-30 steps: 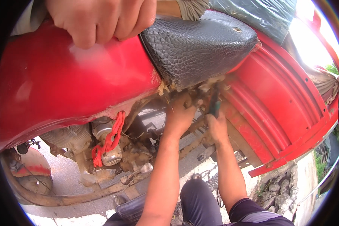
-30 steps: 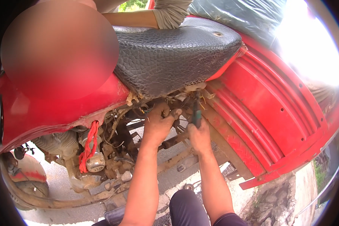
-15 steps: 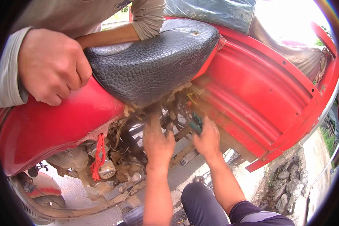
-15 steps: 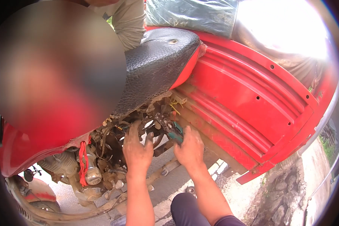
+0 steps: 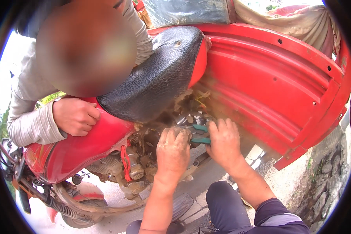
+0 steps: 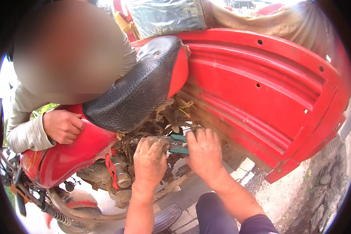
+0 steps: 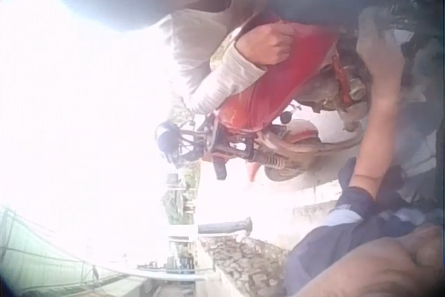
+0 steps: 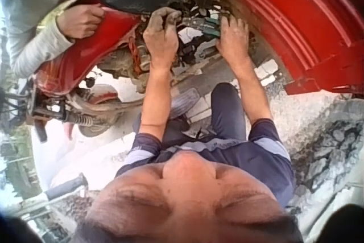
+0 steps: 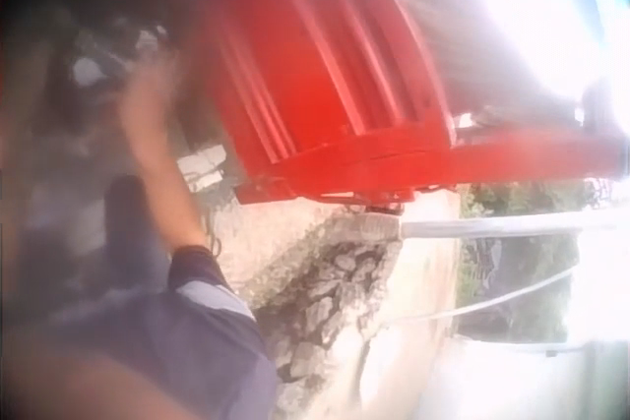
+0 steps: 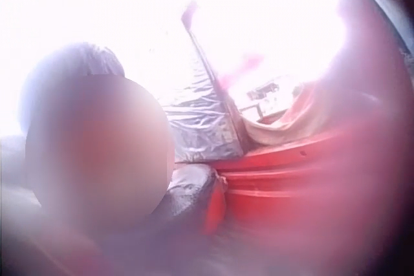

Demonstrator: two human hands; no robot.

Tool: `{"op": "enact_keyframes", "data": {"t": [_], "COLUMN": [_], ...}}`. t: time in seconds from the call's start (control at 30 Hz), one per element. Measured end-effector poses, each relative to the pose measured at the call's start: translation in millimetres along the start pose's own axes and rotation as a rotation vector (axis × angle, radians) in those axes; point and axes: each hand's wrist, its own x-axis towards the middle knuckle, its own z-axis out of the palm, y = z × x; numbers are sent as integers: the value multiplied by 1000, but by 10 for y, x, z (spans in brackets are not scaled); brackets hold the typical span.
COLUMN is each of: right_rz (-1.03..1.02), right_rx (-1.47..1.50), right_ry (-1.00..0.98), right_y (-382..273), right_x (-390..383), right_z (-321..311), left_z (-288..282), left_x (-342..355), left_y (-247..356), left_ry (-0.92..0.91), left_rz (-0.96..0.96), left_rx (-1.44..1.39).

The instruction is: The person uses a pair of pliers to work on the mechanical components located under the seat of a red motorcycle. They repeatedly grip and manipulate parts within the engine area while another person holds the motorcycle steady.

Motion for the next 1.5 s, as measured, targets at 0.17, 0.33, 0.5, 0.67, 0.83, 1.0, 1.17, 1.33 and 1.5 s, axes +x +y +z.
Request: {"op": "enact_keyframes", "data": {"t": [0.17,0.33,0.5,0.67,0.83,1.0,1.17,1.33,1.5], "right_rz": [75,196,237,287,368,430,468,552,493], "right_rx": [118,300,556,563,630,648,645,1085,1396], "right_ry": [-96,-138,-135,-104,-61,-67,-174,-114,-46], "right_y": [93,343,458,425,510,443,579,414,72], "right_x": [-111,-273,-456,-454,-445,-491,-519,-222,232], "right_z": [123,459,875,861,794,930,982,781,958], "left_z": [-271,-628,-833,-887,-711,-87,583,714,764], "left_x": [149,854,1522,1556,1033,-138,-514,-450,-206], "left_y": [21,-322,-851,-1062,-459,20,-227,-336,-463], "left_ry": [199,252,81,-37,408,351,35,79,144], "left_rz": [-256,90,-61,-226,-118,-434,-535,-614,-605], "left_rx": [-197,327,558,700,358,-299,-225,-207,-243]}}
